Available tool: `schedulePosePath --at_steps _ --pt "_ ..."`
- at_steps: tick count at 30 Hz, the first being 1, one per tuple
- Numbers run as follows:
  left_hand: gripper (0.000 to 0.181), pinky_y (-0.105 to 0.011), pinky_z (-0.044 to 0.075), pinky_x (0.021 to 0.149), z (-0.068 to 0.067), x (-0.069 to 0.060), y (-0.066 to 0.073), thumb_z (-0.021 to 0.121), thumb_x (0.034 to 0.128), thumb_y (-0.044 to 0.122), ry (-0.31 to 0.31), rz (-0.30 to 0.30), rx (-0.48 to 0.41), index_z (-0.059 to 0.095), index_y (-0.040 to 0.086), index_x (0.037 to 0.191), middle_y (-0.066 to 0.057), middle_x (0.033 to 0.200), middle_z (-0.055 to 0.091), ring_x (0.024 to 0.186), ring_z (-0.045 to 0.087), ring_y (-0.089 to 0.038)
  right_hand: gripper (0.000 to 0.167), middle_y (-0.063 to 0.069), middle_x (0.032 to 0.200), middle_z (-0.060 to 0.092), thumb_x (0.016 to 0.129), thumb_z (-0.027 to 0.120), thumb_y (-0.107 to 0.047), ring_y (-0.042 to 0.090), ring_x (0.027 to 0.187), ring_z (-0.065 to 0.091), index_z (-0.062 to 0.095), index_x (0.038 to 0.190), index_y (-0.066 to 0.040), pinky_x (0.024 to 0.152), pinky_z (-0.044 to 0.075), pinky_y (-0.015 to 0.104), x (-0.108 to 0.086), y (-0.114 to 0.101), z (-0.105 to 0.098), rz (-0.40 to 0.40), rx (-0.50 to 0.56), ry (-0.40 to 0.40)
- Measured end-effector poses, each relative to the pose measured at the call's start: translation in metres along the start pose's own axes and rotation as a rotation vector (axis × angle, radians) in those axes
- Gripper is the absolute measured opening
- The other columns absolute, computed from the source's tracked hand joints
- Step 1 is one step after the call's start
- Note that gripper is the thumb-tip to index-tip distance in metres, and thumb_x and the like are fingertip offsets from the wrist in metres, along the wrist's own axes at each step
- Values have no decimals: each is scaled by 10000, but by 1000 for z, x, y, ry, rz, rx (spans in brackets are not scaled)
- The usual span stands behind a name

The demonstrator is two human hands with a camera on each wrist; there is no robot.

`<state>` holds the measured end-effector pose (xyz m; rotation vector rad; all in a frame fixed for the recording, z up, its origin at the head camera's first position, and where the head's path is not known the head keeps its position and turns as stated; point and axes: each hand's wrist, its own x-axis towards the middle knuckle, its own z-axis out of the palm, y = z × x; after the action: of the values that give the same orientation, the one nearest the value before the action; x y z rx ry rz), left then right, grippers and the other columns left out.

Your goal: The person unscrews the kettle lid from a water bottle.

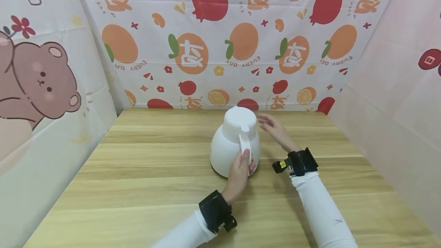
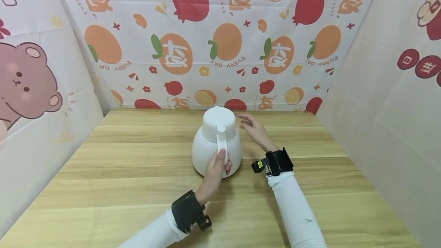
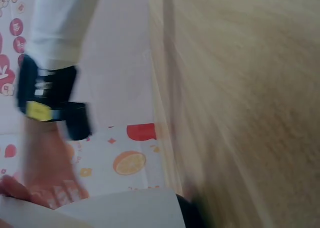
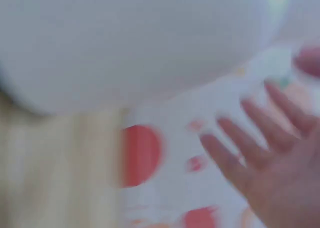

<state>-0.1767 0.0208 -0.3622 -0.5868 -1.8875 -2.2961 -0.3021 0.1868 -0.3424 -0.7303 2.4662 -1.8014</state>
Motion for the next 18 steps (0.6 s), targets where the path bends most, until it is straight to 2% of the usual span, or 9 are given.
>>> schedulePosePath --at_steps 2,5,8,11,13,15,18 --pt "365 -262 370 565 -2 1 -3 272 1028 137 -4 -13 -7 418 -124 818 -203 639 419 584 401 -235 373 198 1327 429 960 480 -100 344 1201 409 431 1309 24 962 335 485 3 -26 4 -57 -103 50" --pt "394 -258 401 597 -4 4 -12 269 1031 166 -1 -48 -25 451 -112 820 -187 658 472 608 444 -203 420 151 1325 449 951 522 -228 303 1210 407 460 1306 -10 962 333 488 5 -62 16 -142 -325 -1" --pt "393 -259 421 613 -6 10 -20 269 1028 167 14 -87 -41 487 -65 798 -124 666 517 615 484 -183 548 128 1330 445 902 565 -400 284 1219 395 462 1322 -63 965 326 491 8 -80 32 -194 -611 -84" --pt "345 -269 438 606 -8 16 -18 291 1005 135 35 -123 -46 502 -33 790 -82 658 526 592 499 -168 568 140 1333 438 878 589 -418 286 1224 383 477 1307 -63 979 313 476 10 -88 45 -222 -817 -110" --pt "318 -267 436 576 -9 19 -15 294 984 111 30 -149 -67 500 -24 784 -69 648 508 553 485 -170 498 165 1308 453 891 590 -336 300 1216 389 495 1274 -32 993 300 460 11 -89 51 -231 -869 -95" --pt "294 -258 423 528 -8 20 -9 286 965 94 13 -170 -91 482 -15 774 -61 623 472 504 455 -162 432 181 1279 469 893 582 -251 309 1196 399 501 1239 -7 997 299 449 12 -92 56 -215 -874 -76" --pt "294 -233 363 456 -5 18 -2 253 949 72 -21 -174 -120 447 -1 741 -51 576 405 446 383 -141 407 188 1237 485 882 572 -219 312 1161 411 491 1204 15 993 301 435 12 -97 62 -178 -876 -57"
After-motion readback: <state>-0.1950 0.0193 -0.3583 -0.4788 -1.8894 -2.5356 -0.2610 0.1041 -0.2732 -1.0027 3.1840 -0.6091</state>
